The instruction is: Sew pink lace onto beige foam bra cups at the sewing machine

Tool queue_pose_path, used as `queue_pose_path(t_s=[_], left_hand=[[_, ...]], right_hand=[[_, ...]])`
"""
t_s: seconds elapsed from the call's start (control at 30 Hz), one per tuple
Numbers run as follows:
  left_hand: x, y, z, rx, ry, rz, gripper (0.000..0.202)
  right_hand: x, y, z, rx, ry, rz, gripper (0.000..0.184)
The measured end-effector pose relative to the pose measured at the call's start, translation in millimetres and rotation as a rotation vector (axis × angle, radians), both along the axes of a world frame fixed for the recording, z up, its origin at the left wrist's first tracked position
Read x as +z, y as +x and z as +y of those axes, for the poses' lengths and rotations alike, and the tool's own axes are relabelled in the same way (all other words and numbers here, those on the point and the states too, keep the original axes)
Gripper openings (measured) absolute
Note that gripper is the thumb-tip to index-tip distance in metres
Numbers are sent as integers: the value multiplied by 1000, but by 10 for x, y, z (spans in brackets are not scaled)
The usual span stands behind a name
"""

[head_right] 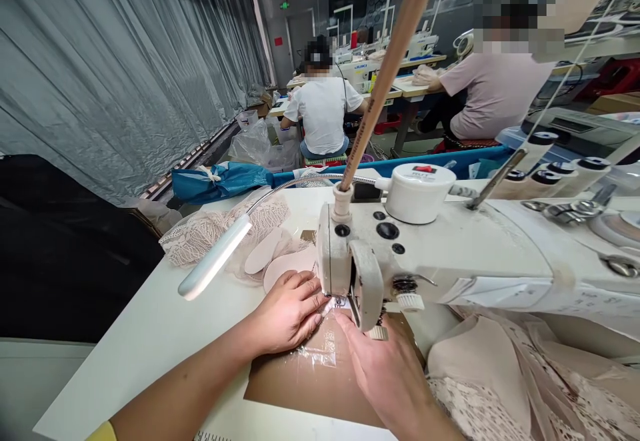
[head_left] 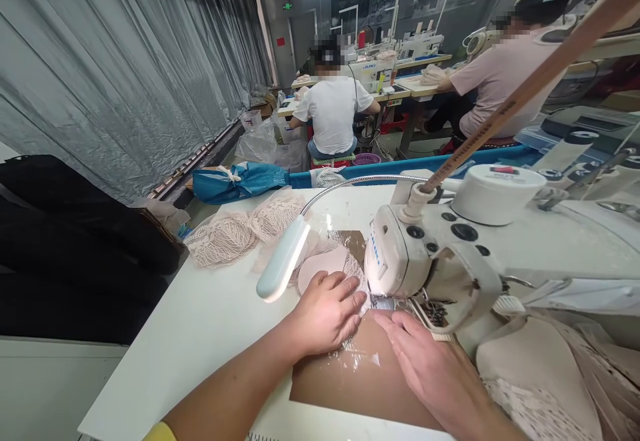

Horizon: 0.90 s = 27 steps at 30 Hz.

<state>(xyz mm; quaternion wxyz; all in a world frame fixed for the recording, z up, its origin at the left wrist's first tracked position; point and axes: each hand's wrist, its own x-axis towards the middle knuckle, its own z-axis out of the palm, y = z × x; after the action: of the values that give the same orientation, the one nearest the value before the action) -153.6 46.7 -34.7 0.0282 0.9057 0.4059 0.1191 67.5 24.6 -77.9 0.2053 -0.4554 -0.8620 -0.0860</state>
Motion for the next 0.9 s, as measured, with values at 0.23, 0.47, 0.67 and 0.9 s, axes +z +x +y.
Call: queue_pose_path(t_s=[0.23, 0.47, 0.67, 0.9], left_hand=[[301, -12, -264, 151, -183, 161, 51], [328, -4, -457, -25, -269, 75, 31], [196, 31, -328, 0, -334, -54, 13], [281, -67, -238, 57, -477, -189, 11]], right_hand=[[100, 31, 10, 36, 8, 12, 40], [186, 8, -9, 75, -53, 92, 35], [214, -1, 6, 94, -124, 127, 36], [250, -123, 33, 204, -206, 201, 31]])
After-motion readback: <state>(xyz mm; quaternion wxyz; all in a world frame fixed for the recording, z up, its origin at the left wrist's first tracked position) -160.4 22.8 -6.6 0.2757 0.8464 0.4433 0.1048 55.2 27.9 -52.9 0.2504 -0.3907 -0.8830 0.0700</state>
